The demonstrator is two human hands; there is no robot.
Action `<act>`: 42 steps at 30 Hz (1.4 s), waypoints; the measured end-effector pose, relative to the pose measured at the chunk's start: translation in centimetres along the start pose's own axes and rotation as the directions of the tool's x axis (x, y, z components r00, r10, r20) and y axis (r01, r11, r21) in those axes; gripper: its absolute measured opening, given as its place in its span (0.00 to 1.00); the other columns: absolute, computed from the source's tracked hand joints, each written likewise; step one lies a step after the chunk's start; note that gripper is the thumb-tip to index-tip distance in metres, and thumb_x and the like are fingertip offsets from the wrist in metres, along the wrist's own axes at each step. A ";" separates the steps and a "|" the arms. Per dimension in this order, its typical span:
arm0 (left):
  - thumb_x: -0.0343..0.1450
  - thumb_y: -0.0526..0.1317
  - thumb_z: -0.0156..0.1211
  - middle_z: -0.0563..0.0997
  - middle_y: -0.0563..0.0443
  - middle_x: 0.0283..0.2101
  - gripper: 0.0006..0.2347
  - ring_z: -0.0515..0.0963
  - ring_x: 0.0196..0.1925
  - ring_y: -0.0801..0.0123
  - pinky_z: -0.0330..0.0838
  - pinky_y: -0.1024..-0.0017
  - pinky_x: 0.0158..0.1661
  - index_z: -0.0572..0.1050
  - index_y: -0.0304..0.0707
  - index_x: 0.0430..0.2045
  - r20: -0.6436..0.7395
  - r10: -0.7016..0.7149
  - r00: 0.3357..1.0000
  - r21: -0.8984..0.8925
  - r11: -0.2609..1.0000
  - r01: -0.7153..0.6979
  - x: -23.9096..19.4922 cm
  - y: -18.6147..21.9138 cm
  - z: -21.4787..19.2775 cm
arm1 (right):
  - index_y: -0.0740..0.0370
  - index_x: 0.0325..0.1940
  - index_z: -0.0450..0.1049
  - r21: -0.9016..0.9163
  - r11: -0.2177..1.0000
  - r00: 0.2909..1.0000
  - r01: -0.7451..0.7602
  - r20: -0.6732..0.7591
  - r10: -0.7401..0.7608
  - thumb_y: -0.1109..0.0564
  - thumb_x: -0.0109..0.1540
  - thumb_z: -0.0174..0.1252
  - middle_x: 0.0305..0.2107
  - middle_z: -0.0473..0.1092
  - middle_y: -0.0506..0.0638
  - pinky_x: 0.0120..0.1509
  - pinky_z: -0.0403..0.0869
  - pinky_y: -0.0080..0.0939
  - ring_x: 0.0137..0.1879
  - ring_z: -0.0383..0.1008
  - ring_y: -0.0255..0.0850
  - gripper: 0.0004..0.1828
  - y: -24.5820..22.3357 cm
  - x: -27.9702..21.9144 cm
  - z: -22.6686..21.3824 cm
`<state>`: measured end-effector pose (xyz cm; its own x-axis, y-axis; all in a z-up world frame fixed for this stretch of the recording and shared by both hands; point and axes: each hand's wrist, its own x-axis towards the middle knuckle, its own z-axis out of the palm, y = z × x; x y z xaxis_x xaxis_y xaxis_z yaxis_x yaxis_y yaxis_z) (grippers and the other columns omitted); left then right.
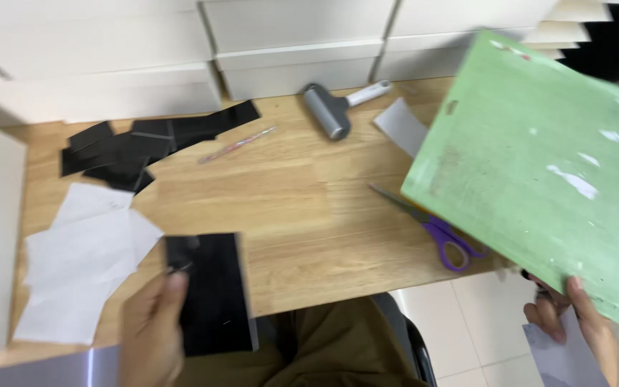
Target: Peeling black vinyl stickers from a backing sheet and preparing them on a wooden desk
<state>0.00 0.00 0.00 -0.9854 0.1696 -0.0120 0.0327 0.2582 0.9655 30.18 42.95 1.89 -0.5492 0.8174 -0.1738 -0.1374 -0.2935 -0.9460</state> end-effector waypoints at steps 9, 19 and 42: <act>0.78 0.39 0.55 0.51 0.65 0.19 0.22 0.50 0.23 0.82 0.44 0.76 0.26 0.51 0.48 0.14 0.208 -0.002 0.978 -0.103 0.994 0.024 0.2 5.8 3.9 | 0.49 0.72 0.62 -0.195 0.979 0.983 -0.053 0.162 0.085 0.24 0.71 0.43 0.16 0.50 0.41 0.26 0.45 0.33 0.16 0.40 0.28 0.36 0.7 -0.3 3.8; 0.73 0.38 0.65 0.63 0.70 0.26 0.11 0.62 0.29 0.86 0.57 0.80 0.28 0.77 0.40 0.18 0.293 -0.070 0.953 -0.014 0.997 0.078 -1.5 6.3 5.0 | 0.70 0.35 0.77 -0.614 0.789 0.918 -0.019 0.301 0.257 0.61 0.64 0.57 0.31 0.72 0.53 0.44 0.67 0.37 0.38 0.69 0.40 0.08 5.9 1.4 11.2; 0.70 0.33 0.65 0.60 0.62 0.14 0.19 0.55 0.17 0.82 0.54 0.82 0.20 0.72 0.34 0.56 -0.259 0.015 0.966 -0.168 0.984 -0.061 -6.1 7.4 7.8 | 0.73 0.53 0.77 0.029 0.998 0.655 -0.053 0.755 0.013 0.66 0.62 0.62 0.49 0.79 0.65 0.61 0.78 0.44 0.55 0.82 0.49 0.15 8.6 -8.1 15.9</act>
<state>7.52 8.27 5.19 -0.9944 -0.0784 0.0704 0.0638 0.0837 0.9944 20.38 25.91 -0.46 -0.9843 0.1573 0.0806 -0.1319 -0.3506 -0.9272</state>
